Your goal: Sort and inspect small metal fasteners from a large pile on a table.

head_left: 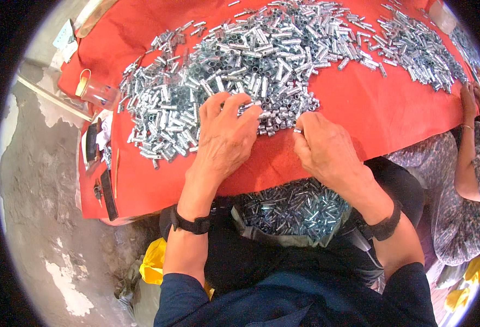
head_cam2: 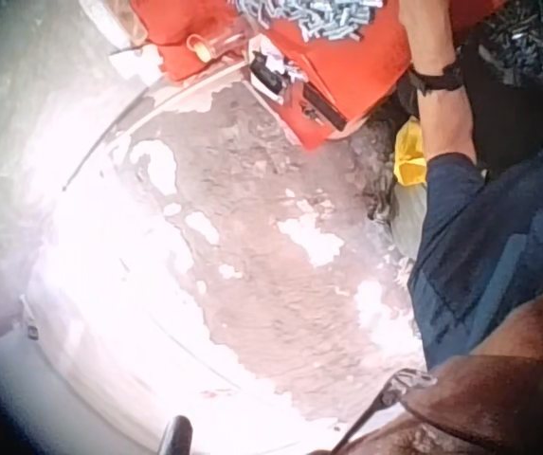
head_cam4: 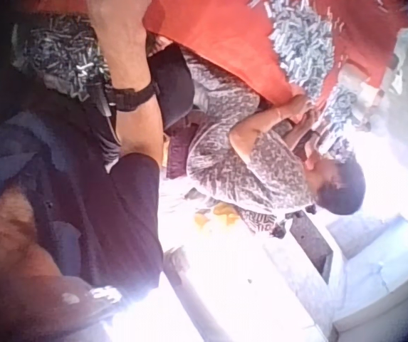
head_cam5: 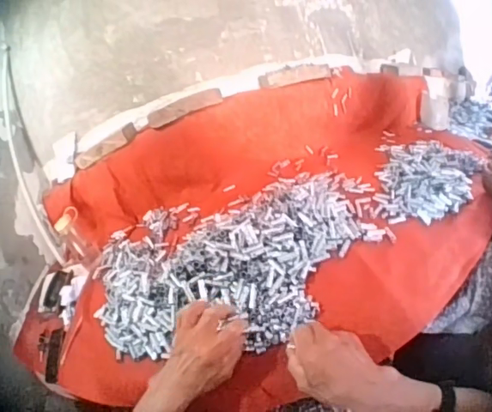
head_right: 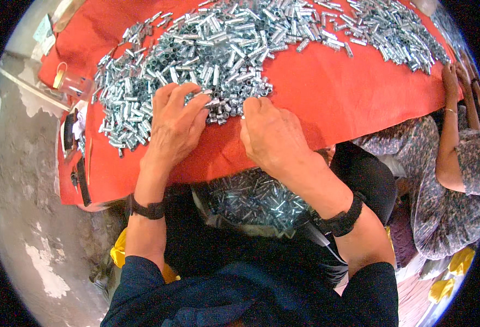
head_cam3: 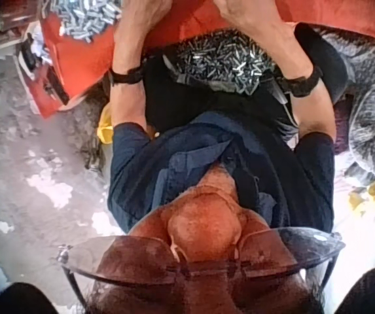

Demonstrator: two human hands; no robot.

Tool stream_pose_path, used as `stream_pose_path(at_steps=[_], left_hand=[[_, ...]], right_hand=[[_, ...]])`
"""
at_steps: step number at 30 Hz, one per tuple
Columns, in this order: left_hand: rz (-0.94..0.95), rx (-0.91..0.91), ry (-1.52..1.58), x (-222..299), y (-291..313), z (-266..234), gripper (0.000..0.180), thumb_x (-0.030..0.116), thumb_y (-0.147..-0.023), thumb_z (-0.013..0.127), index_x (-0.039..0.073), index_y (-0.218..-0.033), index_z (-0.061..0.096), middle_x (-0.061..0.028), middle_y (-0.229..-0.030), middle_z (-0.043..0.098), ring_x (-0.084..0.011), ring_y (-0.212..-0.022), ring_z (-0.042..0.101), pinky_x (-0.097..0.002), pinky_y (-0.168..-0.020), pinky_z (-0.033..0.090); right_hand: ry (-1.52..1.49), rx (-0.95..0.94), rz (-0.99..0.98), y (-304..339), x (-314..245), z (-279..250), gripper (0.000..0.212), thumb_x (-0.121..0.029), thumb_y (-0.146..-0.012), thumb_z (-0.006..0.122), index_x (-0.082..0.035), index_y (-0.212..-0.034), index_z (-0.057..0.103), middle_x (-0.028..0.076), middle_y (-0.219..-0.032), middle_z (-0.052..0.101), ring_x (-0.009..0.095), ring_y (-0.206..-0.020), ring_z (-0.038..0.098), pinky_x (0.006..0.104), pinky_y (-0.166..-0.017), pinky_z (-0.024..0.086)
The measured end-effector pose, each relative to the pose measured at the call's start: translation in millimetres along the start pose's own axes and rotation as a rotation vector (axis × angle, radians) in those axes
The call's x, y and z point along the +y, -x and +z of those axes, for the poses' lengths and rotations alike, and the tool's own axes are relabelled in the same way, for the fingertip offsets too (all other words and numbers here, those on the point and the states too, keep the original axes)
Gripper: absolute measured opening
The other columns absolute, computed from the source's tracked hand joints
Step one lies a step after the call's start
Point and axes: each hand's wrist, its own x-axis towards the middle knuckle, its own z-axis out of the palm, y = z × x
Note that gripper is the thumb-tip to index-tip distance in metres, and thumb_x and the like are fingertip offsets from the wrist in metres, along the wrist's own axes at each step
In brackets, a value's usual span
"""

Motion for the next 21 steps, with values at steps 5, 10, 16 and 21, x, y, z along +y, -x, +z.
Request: stream_pose_path(at_steps=[5, 10, 16, 21], left_hand=[[-0.008, 0.073, 0.012, 5.4, -0.2, -7.8, 0.026, 0.005, -0.077, 0.073, 0.012, -0.101, 0.071, -0.0082, -0.112, 0.061, -0.0334, -0.106, 0.051, -0.0443, -0.091, 0.041], [-0.056, 0.092, 0.366, 16.4, 8.6, -6.4, 0.026, 0.001, -0.076, 0.072, 0.009, -0.101, 0.069, -0.008, -0.095, 0.062, -0.0301, -0.087, 0.053, -0.0397, -0.079, 0.044], [-0.221, -0.059, 0.688, 26.5, 11.6, -16.5, 0.037, -0.004, -0.08, 0.068, 0.005, -0.116, 0.065, -0.0081, -0.089, 0.063, -0.0212, -0.076, 0.059, -0.0321, -0.067, 0.048], [-0.605, -0.026, 1.025, 24.0, 14.9, -13.7, 0.023, 0.005, -0.094, 0.065, -0.002, -0.115, 0.059, -0.0038, -0.088, 0.065, -0.0089, -0.068, 0.058, -0.0204, -0.059, 0.047]], right_hand=[[-0.174, 0.031, -0.056, -3.1, -0.1, 2.1, 0.012, -0.007, -0.088, 0.059, 0.0, -0.093, 0.05, 0.023, -0.083, 0.061, 0.043, -0.07, 0.062, 0.0528, -0.063, 0.049], [-0.425, 0.007, -0.021, -7.7, -17.0, -1.0, 0.01, -0.001, -0.086, 0.062, 0.001, -0.087, 0.052, 0.017, -0.072, 0.059, 0.032, -0.06, 0.059, 0.0436, -0.056, 0.046], [-0.667, -0.179, 0.2, -9.8, -28.2, -11.7, 0.01, -0.003, -0.087, 0.065, 0.002, -0.088, 0.056, 0.009, -0.066, 0.056, 0.01, -0.058, 0.052, 0.0318, -0.051, 0.041], [-0.802, -0.124, 0.243, -6.5, -26.1, -7.5, 0.009, -0.005, -0.091, 0.063, 0.002, -0.095, 0.061, 0.007, -0.075, 0.063, 0.008, -0.066, 0.056, 0.0283, -0.057, 0.046]])
